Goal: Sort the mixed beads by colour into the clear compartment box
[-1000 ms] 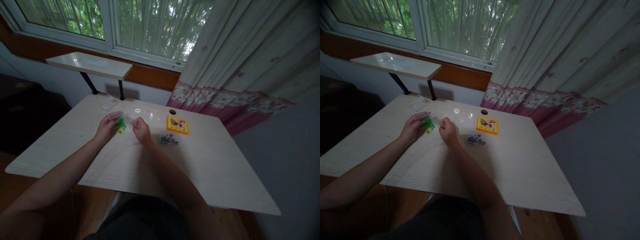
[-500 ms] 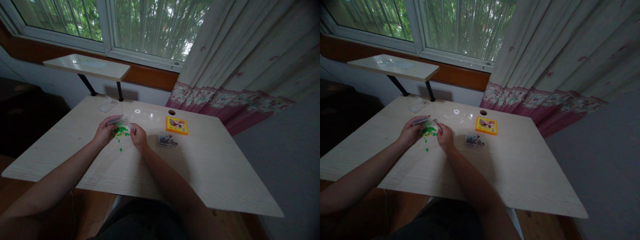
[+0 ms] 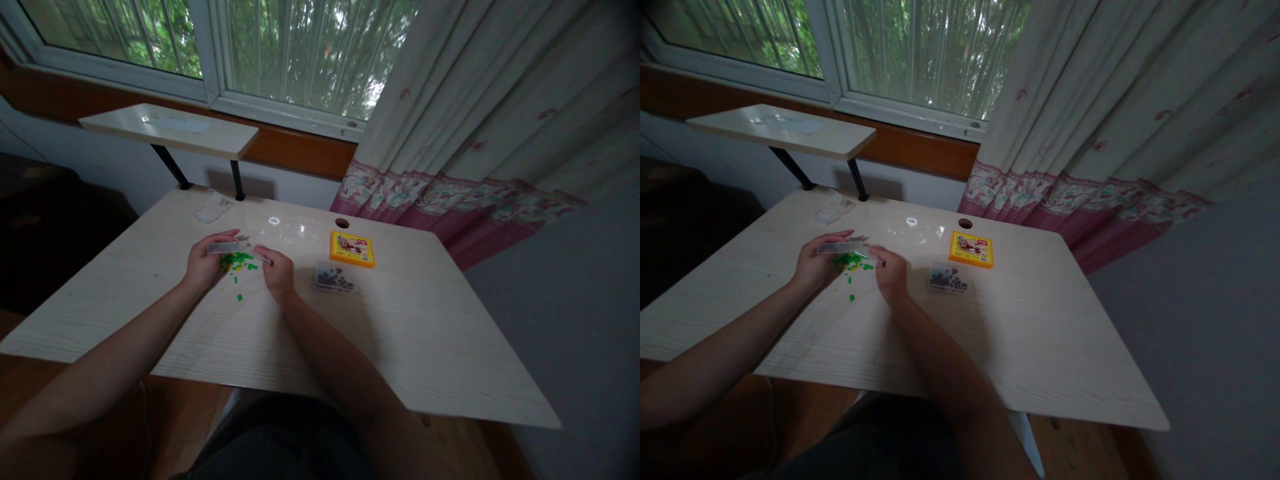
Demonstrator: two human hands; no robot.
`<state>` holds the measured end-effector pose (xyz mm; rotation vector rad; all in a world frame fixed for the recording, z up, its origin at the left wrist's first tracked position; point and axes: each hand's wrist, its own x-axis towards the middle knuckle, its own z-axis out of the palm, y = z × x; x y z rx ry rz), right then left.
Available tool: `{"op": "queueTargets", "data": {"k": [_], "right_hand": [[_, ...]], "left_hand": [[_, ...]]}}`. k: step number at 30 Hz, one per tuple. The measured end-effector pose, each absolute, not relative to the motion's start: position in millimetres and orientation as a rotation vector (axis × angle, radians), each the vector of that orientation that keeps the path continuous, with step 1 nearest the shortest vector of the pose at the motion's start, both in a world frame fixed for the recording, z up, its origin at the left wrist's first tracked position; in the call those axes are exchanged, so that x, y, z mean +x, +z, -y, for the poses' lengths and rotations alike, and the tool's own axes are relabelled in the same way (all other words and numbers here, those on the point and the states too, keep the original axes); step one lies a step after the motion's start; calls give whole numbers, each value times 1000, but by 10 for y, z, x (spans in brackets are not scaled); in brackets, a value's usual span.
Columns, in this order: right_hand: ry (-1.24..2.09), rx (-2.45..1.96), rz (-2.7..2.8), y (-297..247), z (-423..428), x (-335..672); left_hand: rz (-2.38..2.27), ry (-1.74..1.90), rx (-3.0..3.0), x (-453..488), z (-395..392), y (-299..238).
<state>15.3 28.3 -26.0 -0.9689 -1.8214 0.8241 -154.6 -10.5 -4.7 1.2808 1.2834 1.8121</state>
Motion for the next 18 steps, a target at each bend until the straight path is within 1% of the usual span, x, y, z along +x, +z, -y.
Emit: {"op": "queueTargets", "data": {"k": [4,8,10,13,18], "right_hand": [[739,-965,1789,-219,-281,183],[636,-946,1742,-156,-268,205],[612,-907,1723,-141,-251,199],[623,-825,1701,-155,-222,173],[646,-765,1697,-214,-222,143]], "left_hand": [[-1415,1729,1493,-1574,124,-11],[-1669,1656,1730,-1611,139,65],[-1750,1726,1624,-1654,139,115],[-1724,1848,1432,-1807,124,193],[-1812,1941,1072,-2397,42,192]]}}
